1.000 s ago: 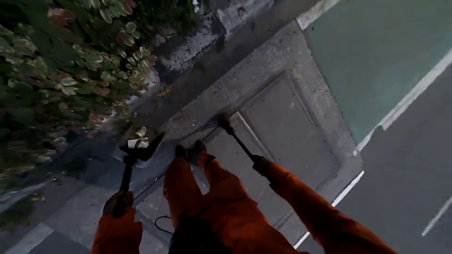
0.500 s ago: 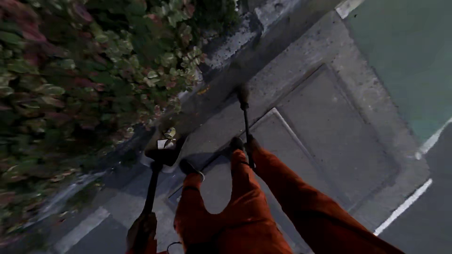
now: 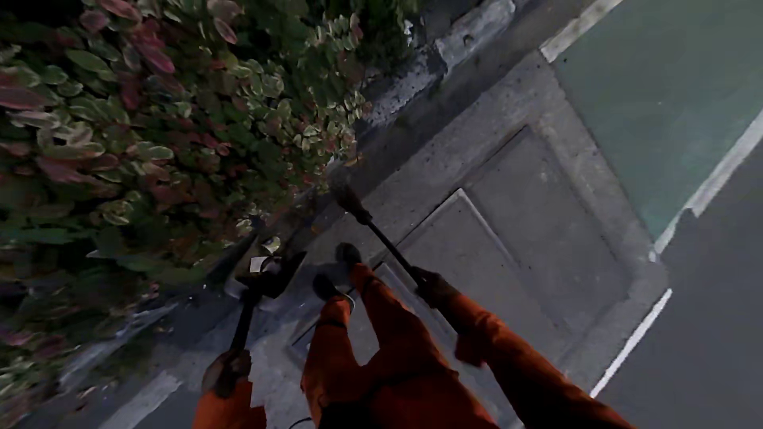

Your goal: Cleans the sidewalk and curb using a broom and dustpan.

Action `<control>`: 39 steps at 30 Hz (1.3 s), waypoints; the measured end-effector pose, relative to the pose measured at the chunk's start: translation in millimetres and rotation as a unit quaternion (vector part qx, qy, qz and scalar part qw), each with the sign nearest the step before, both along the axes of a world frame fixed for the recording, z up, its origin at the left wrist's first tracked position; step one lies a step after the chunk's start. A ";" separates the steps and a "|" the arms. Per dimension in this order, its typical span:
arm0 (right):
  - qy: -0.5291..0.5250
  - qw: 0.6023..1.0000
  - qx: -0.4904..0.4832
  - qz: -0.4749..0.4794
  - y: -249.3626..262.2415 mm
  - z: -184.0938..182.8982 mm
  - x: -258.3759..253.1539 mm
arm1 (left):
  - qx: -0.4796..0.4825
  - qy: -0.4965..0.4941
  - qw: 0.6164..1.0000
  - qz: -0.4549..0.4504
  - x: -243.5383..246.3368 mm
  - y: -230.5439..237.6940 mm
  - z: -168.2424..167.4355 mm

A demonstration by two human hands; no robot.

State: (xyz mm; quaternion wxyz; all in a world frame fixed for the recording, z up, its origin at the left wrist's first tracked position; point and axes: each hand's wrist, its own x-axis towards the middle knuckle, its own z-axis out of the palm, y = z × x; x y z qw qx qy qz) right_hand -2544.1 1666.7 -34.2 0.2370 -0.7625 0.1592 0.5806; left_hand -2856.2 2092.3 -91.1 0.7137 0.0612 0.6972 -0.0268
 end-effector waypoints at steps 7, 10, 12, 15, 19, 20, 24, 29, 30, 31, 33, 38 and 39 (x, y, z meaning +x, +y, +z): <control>-0.089 0.993 -0.076 0.012 44.5 -60.2 95.2 | 0.022 0.063 0.998 0.002 19.4 -13.4 15.7; -0.081 0.990 -0.088 0.075 59.7 -75.4 107.4 | 0.036 0.065 0.997 -0.011 37.8 -19.6 11.9; -0.069 0.981 -0.110 0.143 82.0 -88.2 98.6 | 0.042 0.073 0.996 -0.018 41.8 -23.0 14.2; -0.036 0.965 -0.095 0.242 91.5 -101.2 82.7 | 0.038 0.086 0.996 -0.008 53.1 -22.4 17.2; 0.032 0.964 -0.022 0.263 36.5 -39.4 98.0 | 0.038 0.084 0.996 -0.006 58.0 -18.2 13.2; 0.046 0.973 -0.018 0.226 12.3 -28.1 99.4 | 0.045 0.079 0.996 -0.017 57.9 -16.2 13.5; 0.081 0.986 -0.071 0.126 -22.7 3.1 64.6 | 0.051 0.094 0.994 -0.024 67.2 -11.2 18.6; 0.029 0.987 -0.067 0.143 56.8 -38.1 13.7 | 0.051 0.100 0.993 -0.032 72.4 -3.7 20.3; 0.038 0.983 -0.052 0.170 75.7 -46.7 -0.6 | 0.043 0.096 0.994 -0.029 69.4 -1.0 20.5; 0.046 0.975 -0.039 0.212 89.9 -55.3 -14.5 | 0.034 0.091 0.995 -0.021 67.3 1.7 19.0; 0.077 0.943 -0.025 0.322 103.7 -70.3 -35.6 | 0.017 0.089 0.996 -0.011 59.5 9.8 17.8; 0.110 0.958 0.039 0.263 80.9 16.5 -91.3 | -0.027 -0.001 0.999 0.047 -13.4 46.6 14.5; 0.110 0.967 0.016 0.230 80.7 34.7 -108.6 | -0.034 -0.032 0.998 0.051 -39.2 51.8 16.2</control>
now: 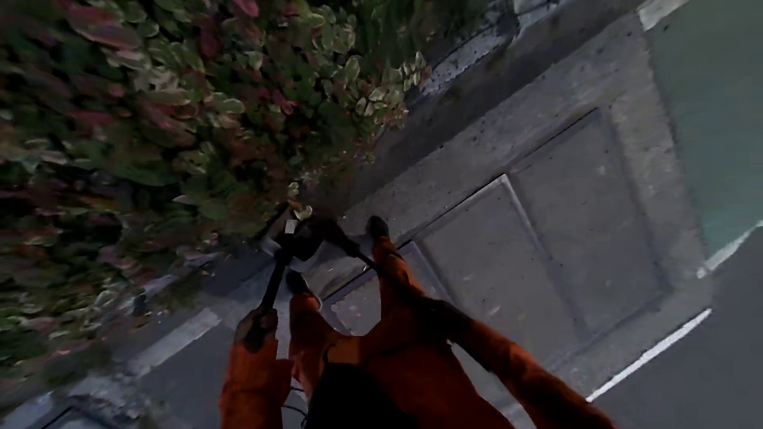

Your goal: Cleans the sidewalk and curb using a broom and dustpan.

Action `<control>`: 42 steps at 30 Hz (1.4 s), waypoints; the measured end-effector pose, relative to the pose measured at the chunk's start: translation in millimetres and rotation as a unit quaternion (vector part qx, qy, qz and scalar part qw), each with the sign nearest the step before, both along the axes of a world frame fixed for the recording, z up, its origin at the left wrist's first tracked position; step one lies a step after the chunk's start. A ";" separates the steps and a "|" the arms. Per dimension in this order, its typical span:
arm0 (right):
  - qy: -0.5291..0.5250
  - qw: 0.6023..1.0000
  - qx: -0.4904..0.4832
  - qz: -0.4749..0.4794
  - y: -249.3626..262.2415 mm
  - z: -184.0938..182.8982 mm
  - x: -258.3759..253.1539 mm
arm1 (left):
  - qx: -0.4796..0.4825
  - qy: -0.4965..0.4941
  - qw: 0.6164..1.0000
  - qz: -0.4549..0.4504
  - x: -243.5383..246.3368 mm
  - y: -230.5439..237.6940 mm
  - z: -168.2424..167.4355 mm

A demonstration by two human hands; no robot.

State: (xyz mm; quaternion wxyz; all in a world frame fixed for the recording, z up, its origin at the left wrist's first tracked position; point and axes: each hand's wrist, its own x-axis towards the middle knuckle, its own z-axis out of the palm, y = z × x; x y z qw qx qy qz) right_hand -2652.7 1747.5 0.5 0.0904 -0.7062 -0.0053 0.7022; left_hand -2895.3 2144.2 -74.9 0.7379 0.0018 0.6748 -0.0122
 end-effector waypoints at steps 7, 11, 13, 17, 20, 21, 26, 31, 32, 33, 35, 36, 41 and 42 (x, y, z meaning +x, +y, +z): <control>-0.177 0.965 -0.043 -0.190 103.0 -46.4 -102.1 | 0.014 -0.075 0.995 -0.067 -181.5 57.5 33.0; -0.248 0.963 -0.038 -0.097 199.5 -153.0 -132.0 | 0.034 -0.019 0.997 -0.069 -244.1 109.4 34.4; -0.248 0.967 -0.045 0.044 217.1 -149.3 -174.4 | 0.033 0.016 0.995 -0.089 -257.6 134.6 15.8; -0.066 0.995 -0.003 0.080 183.3 -59.1 -209.0 | 0.047 0.047 0.994 -0.092 -269.3 171.0 -6.6; -0.022 0.998 -0.051 -0.042 155.7 -12.5 -275.8 | 0.021 0.047 0.993 -0.106 -272.9 180.2 -7.0; -0.019 0.992 -0.084 -0.090 147.8 -0.4 -299.3 | 0.010 0.049 0.992 -0.115 -278.8 179.6 -8.1; -0.131 0.939 -0.132 -0.290 148.7 -20.9 -321.7 | 0.005 0.049 0.990 -0.129 -278.0 175.6 -7.3; -0.241 0.901 -0.098 -0.347 201.2 -103.9 -229.5 | 0.004 0.037 0.993 -0.108 -279.2 186.8 -12.3; -0.260 0.899 -0.101 -0.337 210.0 -116.4 -215.5 | 0.007 0.035 0.993 -0.110 -280.9 189.7 -13.0; -0.275 0.901 -0.109 -0.317 217.7 -128.7 -203.5 | 0.004 0.034 0.993 -0.112 -282.6 192.4 -14.3; -0.272 0.927 -0.134 -0.220 235.3 -139.4 -176.4 | -0.011 0.018 0.993 -0.116 -287.8 198.2 -19.3; -0.248 0.947 -0.139 -0.151 244.3 -135.9 -165.1 | -0.023 0.009 0.994 -0.110 -292.4 199.9 -21.5; -0.153 0.988 -0.032 -0.018 204.0 -90.7 -195.7 | 0.007 0.009 0.994 -0.105 -294.1 198.4 -19.5; -0.123 0.991 -0.025 -0.039 188.3 -70.0 -219.2 | 0.026 0.014 0.993 -0.112 -293.9 194.2 -15.3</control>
